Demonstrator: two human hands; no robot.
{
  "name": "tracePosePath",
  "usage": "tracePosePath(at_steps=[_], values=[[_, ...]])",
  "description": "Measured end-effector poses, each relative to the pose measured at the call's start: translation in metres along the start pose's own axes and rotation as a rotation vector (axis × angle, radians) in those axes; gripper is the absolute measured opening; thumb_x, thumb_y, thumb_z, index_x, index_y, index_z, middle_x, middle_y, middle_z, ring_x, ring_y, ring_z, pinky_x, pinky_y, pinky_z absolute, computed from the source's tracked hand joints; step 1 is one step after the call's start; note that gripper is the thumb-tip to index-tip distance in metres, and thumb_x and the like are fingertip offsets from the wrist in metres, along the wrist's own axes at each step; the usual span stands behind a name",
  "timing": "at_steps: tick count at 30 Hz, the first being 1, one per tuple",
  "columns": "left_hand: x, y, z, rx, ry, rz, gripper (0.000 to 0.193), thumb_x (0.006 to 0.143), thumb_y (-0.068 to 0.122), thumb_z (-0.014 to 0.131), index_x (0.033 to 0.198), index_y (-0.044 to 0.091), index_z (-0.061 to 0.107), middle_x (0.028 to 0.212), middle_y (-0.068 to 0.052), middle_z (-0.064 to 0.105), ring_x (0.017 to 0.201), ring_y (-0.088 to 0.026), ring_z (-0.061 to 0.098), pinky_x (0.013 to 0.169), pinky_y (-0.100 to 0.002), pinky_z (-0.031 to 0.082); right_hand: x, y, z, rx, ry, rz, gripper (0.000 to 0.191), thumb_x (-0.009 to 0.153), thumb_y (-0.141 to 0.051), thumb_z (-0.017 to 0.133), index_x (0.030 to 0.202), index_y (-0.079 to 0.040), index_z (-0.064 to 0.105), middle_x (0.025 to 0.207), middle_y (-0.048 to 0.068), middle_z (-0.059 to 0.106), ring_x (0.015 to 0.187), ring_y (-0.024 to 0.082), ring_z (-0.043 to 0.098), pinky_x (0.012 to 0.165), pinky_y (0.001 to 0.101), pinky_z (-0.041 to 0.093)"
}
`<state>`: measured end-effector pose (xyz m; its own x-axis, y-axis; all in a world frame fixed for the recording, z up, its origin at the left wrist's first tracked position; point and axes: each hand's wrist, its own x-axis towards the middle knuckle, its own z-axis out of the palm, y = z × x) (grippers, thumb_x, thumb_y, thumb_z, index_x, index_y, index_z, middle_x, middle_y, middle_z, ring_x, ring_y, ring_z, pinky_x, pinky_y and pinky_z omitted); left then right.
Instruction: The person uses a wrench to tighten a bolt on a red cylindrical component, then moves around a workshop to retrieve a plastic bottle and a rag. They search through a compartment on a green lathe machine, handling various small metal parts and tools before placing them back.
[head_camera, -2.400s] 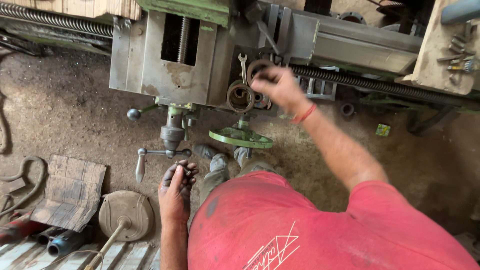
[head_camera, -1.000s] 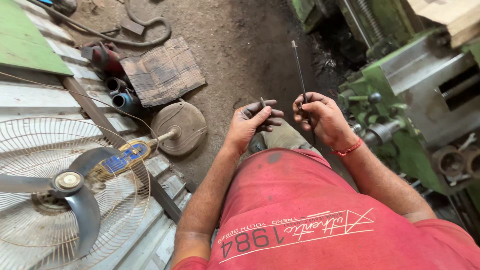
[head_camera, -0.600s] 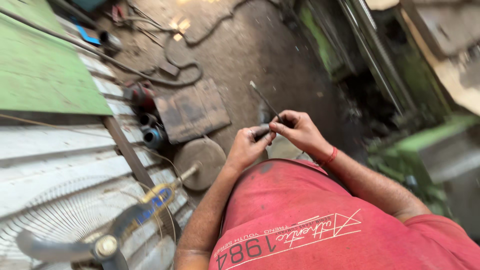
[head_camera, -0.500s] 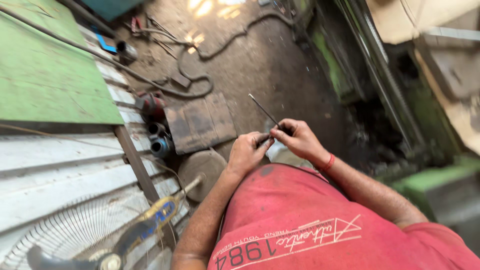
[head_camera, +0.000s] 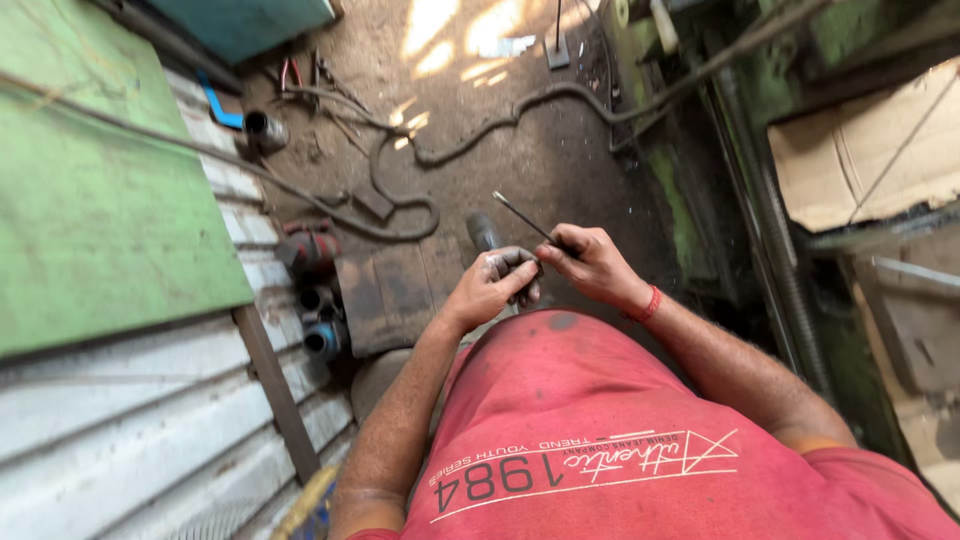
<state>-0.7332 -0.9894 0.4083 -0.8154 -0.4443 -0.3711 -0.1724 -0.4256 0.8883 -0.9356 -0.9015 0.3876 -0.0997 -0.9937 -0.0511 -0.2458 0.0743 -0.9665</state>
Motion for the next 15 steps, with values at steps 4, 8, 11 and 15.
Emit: tracePosePath(at_steps=[4, 8, 11, 15], values=[[0.086, 0.012, -0.072, -0.178, -0.041, -0.044, 0.03, 0.11, 0.028, 0.053, 0.107, 0.001, 0.066, 0.082, -0.005, 0.071, 0.07, -0.012, 0.063, 0.066, -0.027, 0.053, 0.098, 0.023, -0.027, 0.106, 0.043, 0.054, 0.021, 0.102, -0.018, 0.067, 0.088, -0.002, 0.065, 0.067, -0.005, 0.051, 0.064, 0.002, 0.047, 0.054, 0.0249, 0.041], [0.173, 0.054, -0.151, -0.309, 0.022, -0.054, 0.026, 0.109, 0.026, 0.054, 0.112, 0.004, 0.067, 0.086, -0.006, 0.073, 0.073, -0.011, 0.063, 0.065, -0.025, 0.049, 0.217, 0.038, -0.06, -0.071, 0.178, 0.111, 0.027, 0.105, -0.02, 0.066, 0.085, -0.001, 0.067, 0.065, -0.003, 0.047, 0.063, 0.004, 0.042, 0.053, 0.0241, 0.036], [0.24, 0.114, -0.214, -0.36, 0.033, -0.076, 0.024, 0.107, 0.025, 0.056, 0.115, 0.007, 0.068, 0.092, -0.005, 0.074, 0.078, -0.011, 0.065, 0.067, -0.025, 0.048, 0.296, 0.034, -0.089, 0.154, 0.316, 0.375, 0.025, 0.104, -0.021, 0.064, 0.09, -0.001, 0.07, 0.067, -0.006, 0.056, 0.059, 0.003, 0.046, 0.051, 0.0222, 0.036], [0.309, 0.2, -0.282, -0.309, 0.109, -0.023, 0.022, 0.105, 0.024, 0.06, 0.116, 0.006, 0.067, 0.102, -0.005, 0.076, 0.089, -0.012, 0.069, 0.073, -0.025, 0.05, 0.384, 0.019, -0.12, 0.203, 0.339, 0.259, 0.021, 0.107, -0.021, 0.059, 0.104, -0.003, 0.068, 0.067, -0.006, 0.052, 0.06, 0.002, 0.044, 0.052, 0.0209, 0.036]])
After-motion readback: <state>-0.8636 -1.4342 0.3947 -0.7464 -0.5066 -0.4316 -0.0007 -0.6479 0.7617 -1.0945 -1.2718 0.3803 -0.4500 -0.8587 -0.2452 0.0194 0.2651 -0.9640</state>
